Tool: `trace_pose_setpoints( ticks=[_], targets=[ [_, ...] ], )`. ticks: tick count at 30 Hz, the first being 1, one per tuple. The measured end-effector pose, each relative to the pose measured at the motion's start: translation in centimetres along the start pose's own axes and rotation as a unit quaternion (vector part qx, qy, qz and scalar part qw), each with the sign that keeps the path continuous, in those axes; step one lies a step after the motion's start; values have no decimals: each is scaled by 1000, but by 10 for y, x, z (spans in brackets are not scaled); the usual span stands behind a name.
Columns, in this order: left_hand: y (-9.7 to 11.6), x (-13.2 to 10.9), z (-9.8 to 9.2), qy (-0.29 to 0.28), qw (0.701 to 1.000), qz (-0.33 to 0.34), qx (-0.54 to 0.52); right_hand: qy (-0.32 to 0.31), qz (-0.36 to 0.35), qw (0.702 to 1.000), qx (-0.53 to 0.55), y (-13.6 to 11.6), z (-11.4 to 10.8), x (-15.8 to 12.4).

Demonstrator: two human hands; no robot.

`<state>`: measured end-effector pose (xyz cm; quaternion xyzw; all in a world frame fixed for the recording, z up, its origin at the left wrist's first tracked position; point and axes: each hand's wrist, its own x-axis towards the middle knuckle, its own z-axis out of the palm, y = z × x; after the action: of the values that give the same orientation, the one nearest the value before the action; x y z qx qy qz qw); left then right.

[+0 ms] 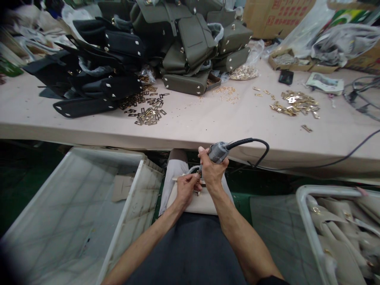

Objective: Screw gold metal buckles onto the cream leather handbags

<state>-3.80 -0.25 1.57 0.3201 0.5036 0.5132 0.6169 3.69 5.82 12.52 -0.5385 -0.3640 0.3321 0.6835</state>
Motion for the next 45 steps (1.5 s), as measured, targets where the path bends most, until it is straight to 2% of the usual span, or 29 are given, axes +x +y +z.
trace_pose_setpoints(
  ticks=[4, 8, 14, 17, 20, 24, 28, 32, 38, 45],
  targets=[
    [4, -4, 0, -10, 998, 21, 56, 5, 2, 1000, -1, 2, -2, -2],
    [2, -6, 0, -18, 998, 29, 60, 2, 8, 1000, 2, 10, -7, -8],
    [-1, -6, -3, -26, 997, 29, 63, -69, -15, 998, -4, 14, -22, -19],
    [-1, -7, -5, -32, 996, 38, 74, -82, -29, 996, -1, 14, -27, -20],
    [2, -8, -3, -40, 995, 43, 76, -94, -31, 995, 11, 8, -30, -16],
    [5, -9, 2, -22, 992, 62, 105, -114, -62, 989, 75, -18, -36, -3],
    [5, -10, 6, 11, 975, 99, 200, -94, -104, 987, 77, -43, -45, 14],
    [6, -12, 10, 36, 951, 146, 272, -61, -101, 987, 106, -47, -53, 22],
    [7, -11, 12, 23, 950, 148, 274, -60, -31, 985, 158, -45, -60, 21],
    [11, -9, 17, 37, 956, 133, 257, -51, -25, 982, 178, -44, -62, 31]
  ],
)
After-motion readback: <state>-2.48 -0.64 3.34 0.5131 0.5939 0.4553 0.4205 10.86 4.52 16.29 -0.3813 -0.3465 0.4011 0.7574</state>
